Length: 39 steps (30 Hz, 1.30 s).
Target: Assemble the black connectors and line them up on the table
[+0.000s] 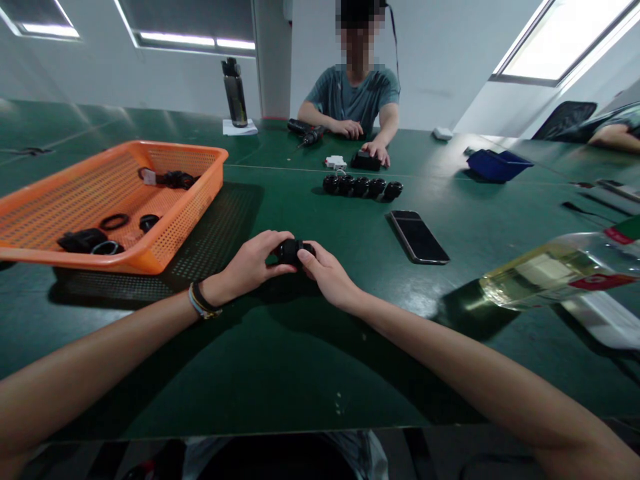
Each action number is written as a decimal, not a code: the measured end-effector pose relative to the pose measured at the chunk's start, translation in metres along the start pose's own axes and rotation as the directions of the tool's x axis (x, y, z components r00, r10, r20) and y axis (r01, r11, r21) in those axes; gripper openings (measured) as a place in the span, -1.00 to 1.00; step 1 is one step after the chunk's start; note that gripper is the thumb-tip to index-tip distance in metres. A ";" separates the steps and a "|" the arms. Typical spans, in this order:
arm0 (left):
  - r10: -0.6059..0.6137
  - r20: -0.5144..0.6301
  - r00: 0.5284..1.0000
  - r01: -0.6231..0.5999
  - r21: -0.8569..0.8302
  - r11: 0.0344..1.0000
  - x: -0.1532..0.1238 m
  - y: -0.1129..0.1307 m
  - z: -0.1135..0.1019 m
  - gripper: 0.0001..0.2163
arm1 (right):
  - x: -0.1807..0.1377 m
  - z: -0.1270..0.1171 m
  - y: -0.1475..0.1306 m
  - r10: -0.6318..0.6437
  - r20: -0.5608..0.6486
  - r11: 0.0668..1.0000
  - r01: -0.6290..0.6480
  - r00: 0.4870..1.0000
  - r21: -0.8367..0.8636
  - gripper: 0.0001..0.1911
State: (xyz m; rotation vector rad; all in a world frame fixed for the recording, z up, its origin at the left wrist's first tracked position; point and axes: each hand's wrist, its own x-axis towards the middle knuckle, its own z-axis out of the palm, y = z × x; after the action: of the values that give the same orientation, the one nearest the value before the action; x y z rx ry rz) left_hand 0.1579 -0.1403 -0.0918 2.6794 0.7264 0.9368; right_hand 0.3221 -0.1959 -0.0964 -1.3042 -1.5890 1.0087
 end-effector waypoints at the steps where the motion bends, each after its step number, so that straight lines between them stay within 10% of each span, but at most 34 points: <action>1: -0.003 0.006 1.000 0.003 -0.003 1.000 0.000 -0.001 0.001 -0.52 | 0.000 0.000 0.001 -0.013 -0.002 1.000 0.013 1.000 -0.021 -0.71; 10: -0.116 0.113 0.987 0.130 -0.128 0.983 0.003 0.002 0.003 -0.50 | 0.006 -0.008 0.008 -0.267 -0.021 0.904 0.242 0.964 -0.353 -0.68; 18: -0.214 0.266 0.940 0.301 -0.349 0.888 0.004 0.005 -0.001 -0.41 | 0.008 -0.011 0.016 -0.580 0.003 0.719 0.514 0.814 -0.467 -0.54; 39: -0.255 0.079 0.964 0.266 -0.388 0.882 -0.004 0.032 0.001 -0.44 | -0.011 -0.002 0.003 -0.419 -0.126 0.901 0.395 0.899 -0.180 -0.66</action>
State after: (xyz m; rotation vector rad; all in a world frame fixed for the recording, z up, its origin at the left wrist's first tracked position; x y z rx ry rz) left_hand 0.1680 -0.1695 -0.0834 2.1738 0.7723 0.8680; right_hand 0.3260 -0.2060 -0.0998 -1.0530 -1.7411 0.5172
